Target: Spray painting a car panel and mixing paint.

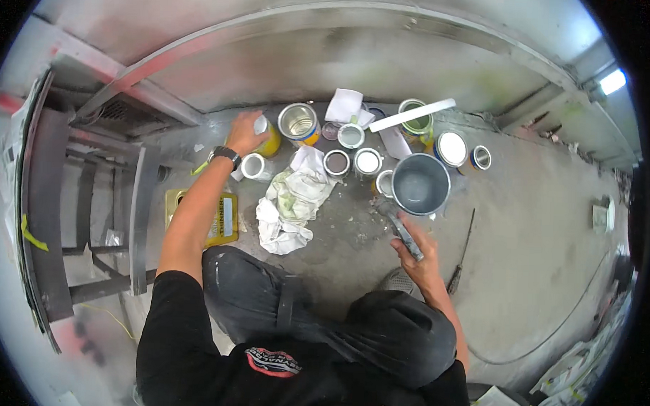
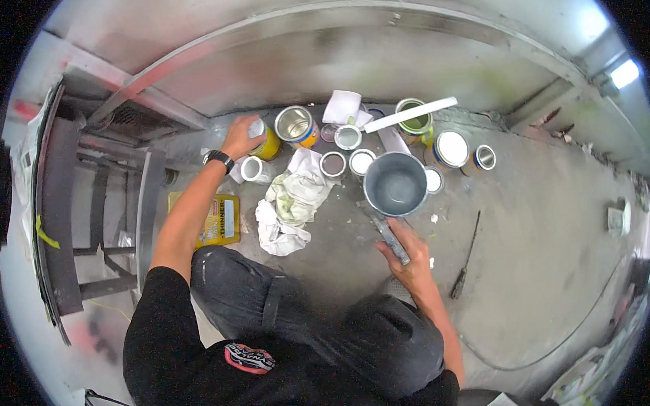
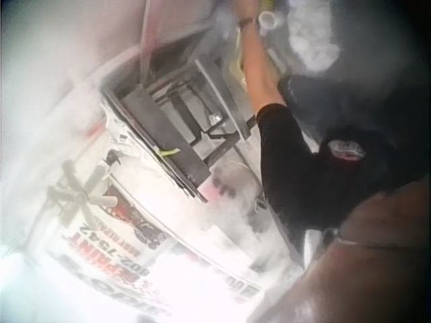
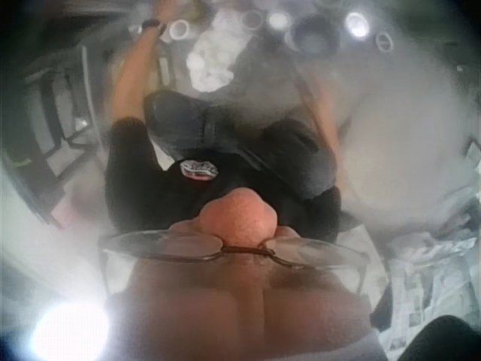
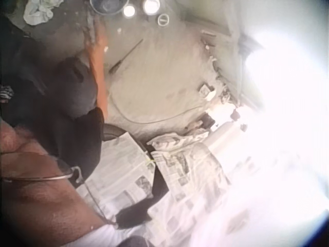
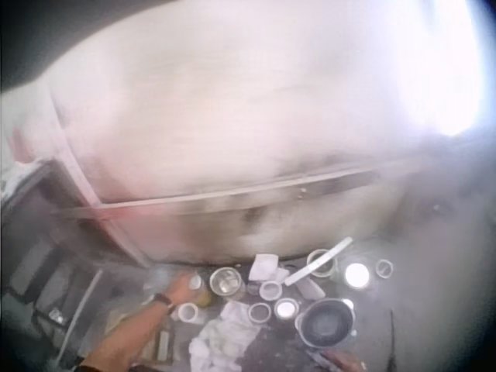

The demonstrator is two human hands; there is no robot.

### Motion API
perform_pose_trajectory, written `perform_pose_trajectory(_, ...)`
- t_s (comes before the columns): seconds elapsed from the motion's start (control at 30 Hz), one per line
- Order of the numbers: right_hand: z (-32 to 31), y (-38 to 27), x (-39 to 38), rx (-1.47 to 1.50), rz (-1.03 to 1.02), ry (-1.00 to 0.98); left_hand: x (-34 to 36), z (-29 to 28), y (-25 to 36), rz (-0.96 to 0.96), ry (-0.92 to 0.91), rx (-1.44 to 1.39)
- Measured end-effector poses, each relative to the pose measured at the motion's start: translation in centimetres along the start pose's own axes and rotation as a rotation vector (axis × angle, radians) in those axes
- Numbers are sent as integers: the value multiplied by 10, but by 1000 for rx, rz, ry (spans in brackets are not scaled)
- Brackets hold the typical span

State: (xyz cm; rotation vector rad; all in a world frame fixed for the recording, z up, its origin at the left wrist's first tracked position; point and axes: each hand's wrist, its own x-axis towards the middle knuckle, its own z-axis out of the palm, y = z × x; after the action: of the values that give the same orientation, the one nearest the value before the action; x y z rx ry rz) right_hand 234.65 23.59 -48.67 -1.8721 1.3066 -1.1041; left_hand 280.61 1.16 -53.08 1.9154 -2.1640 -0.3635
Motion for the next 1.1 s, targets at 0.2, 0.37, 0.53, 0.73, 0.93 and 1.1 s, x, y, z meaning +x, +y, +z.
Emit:
perform_pose_trajectory(0.2,-10,-15,1,-18,72,-32,-2,13,7,-33,186,168)
perform_pose_trajectory(0.37,-6,-15,2,-16,74,-24,-1,-1,6,-101,67,-40)
perform_pose_trajectory(0.53,-11,-19,6,457,629,56,-3,-8,8,-140,131,-48)
perform_pose_trajectory(0.73,-53,-31,56,578,702,288,-10,-43,27,-50,155,-448)
perform_pose_trajectory(0.93,-74,-22,81,600,658,360,-25,-82,96,-16,77,-520)
perform_pose_trajectory(1.1,-72,-21,86,552,654,347,-28,-98,128,65,40,-528)
